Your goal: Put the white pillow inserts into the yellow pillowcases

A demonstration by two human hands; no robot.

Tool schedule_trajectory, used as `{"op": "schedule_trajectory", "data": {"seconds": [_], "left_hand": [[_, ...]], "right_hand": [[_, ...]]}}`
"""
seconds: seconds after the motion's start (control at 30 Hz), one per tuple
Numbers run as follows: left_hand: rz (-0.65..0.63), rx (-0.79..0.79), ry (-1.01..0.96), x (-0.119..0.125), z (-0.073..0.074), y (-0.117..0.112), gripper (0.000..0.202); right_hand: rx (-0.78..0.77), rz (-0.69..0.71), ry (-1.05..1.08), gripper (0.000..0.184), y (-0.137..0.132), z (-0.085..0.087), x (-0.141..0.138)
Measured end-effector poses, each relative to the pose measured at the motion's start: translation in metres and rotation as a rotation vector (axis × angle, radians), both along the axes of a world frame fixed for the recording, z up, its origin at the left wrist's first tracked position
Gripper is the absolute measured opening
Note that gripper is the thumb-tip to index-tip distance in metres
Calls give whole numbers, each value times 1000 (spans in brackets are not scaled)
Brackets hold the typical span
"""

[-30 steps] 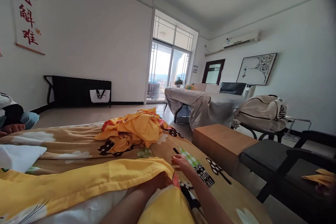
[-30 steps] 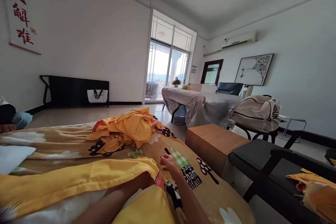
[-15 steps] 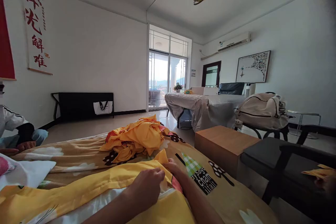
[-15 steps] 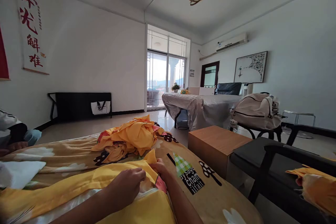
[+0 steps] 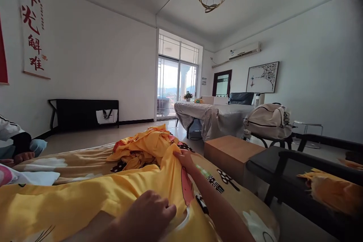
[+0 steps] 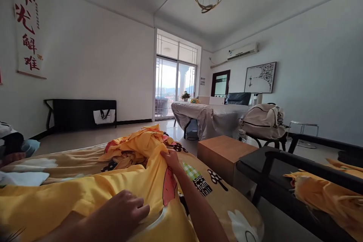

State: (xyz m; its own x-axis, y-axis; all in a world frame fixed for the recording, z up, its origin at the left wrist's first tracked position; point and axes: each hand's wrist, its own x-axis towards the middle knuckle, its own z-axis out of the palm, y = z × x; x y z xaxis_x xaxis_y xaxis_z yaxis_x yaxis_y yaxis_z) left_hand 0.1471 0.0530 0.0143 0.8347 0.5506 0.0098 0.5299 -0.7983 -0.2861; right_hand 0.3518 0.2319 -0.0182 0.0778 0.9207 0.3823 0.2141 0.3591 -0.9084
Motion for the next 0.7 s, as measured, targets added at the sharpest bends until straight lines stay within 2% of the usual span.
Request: {"op": "schedule_trajectory", "data": {"seconds": [0.07,0.13,0.2,0.23,0.3,0.37,0.43,0.5,0.57,0.6,0.63,0.7], "left_hand": [[60,-61,66,-7,3,-13,21],[106,-166,10,-18,13,-12,19],[131,-296,-187,-28,32,3,27],[148,-310,-338,-32,45,14,34],[206,-186,-709,-33,70,40,36],[248,-114,-964,-24,92,64,42],[240,-245,-1013,-7,104,79,46],[199,-395,-987,11,110,86,44],[169,-399,-1017,22,113,89,46],[169,-388,-1042,24,114,90,46],[174,-374,-1063,24,116,91,45],[213,-333,-1092,17,120,94,42]], "right_hand": [[16,44,87,44,-8,13,-7],[35,87,155,47,-21,32,-11],[51,127,196,47,-39,52,-13],[60,145,208,46,-48,62,-16],[86,175,230,43,-66,81,-24],[132,192,243,38,-77,99,-34],[181,187,247,36,-84,116,-41],[196,183,253,38,-91,126,-40],[176,172,234,46,-106,123,-30],[162,152,197,53,-118,115,-22],[145,127,138,60,-132,103,-14],[108,80,-19,74,-163,67,0]]}}
